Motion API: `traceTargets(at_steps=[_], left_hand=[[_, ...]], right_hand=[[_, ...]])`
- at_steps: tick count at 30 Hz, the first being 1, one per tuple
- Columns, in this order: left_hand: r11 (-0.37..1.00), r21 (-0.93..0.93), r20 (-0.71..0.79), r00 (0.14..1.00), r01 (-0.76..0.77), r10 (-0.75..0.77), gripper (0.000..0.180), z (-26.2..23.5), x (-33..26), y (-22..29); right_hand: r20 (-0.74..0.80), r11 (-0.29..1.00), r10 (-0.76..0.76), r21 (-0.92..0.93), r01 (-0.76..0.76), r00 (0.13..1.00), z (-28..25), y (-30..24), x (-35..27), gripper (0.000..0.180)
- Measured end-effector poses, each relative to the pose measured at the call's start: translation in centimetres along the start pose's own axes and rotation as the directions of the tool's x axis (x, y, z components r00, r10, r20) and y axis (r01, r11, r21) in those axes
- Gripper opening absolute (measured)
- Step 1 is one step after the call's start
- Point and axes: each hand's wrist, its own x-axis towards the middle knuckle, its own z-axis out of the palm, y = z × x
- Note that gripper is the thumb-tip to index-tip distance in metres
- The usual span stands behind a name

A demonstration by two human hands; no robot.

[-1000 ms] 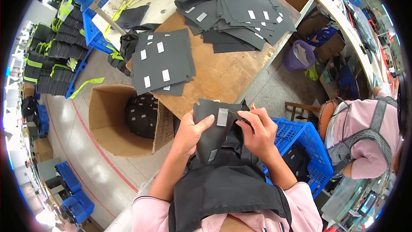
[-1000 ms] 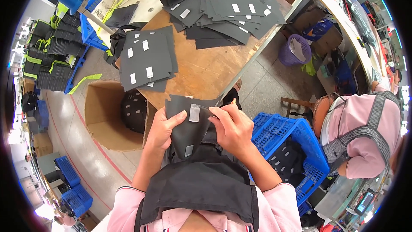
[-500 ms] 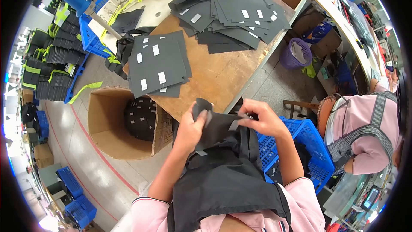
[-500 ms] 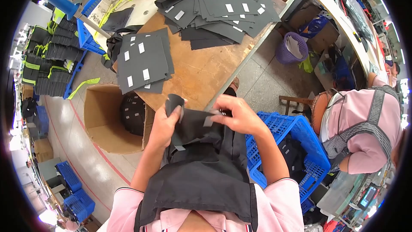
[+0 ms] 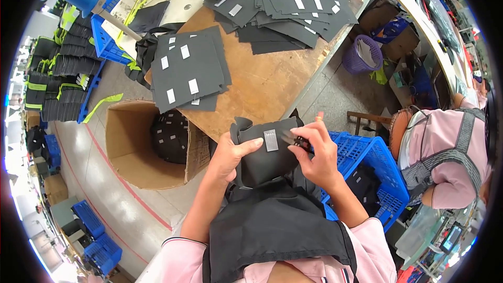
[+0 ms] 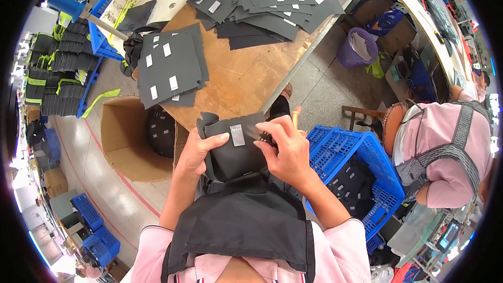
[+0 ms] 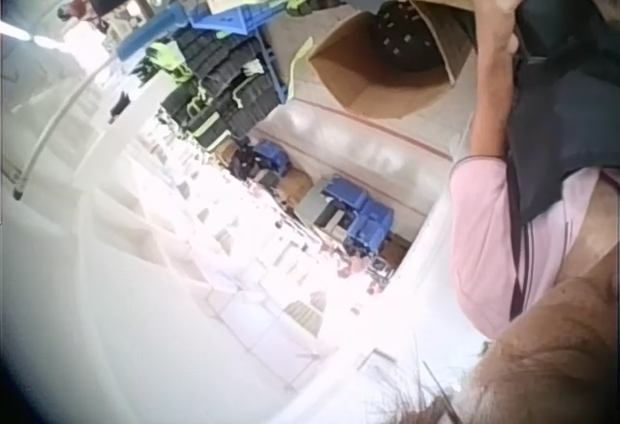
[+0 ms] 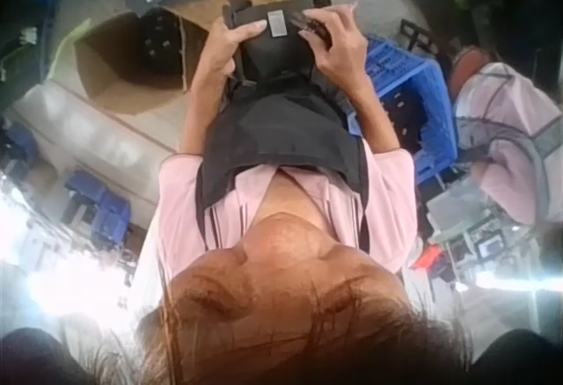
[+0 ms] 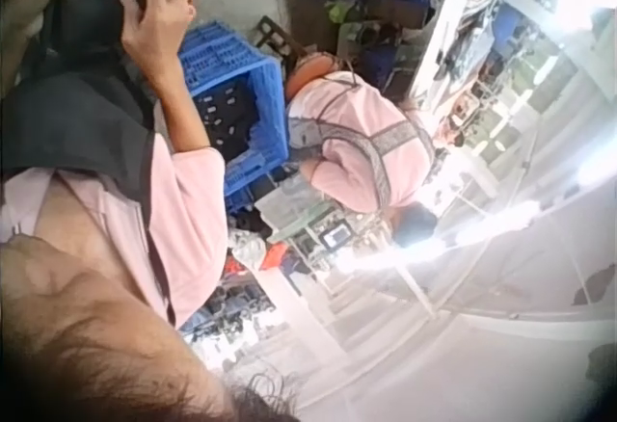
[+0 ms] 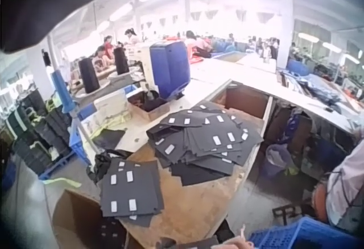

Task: Sewing and assembling parts of a grey and lime green safety vest.

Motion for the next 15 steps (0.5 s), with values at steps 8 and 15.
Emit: traceTargets(at_steps=[8,15], left_hand=[[0.999,0.045,0.04,0.999,-0.011,0.01,0.026,-0.2,0.1,0.1],[0.997,-0.063,-0.059,0.997,-0.055,0.051,0.029,-0.5,0.5,0.5]], right_hand=[[0.057,0.978,-0.179,-0.095,0.183,0.982,0.2,0.4,0.8,0.031],[-0.024,0.969,0.119,0.222,-0.111,0.993,1.4,1.0,-0.7,0.023]])
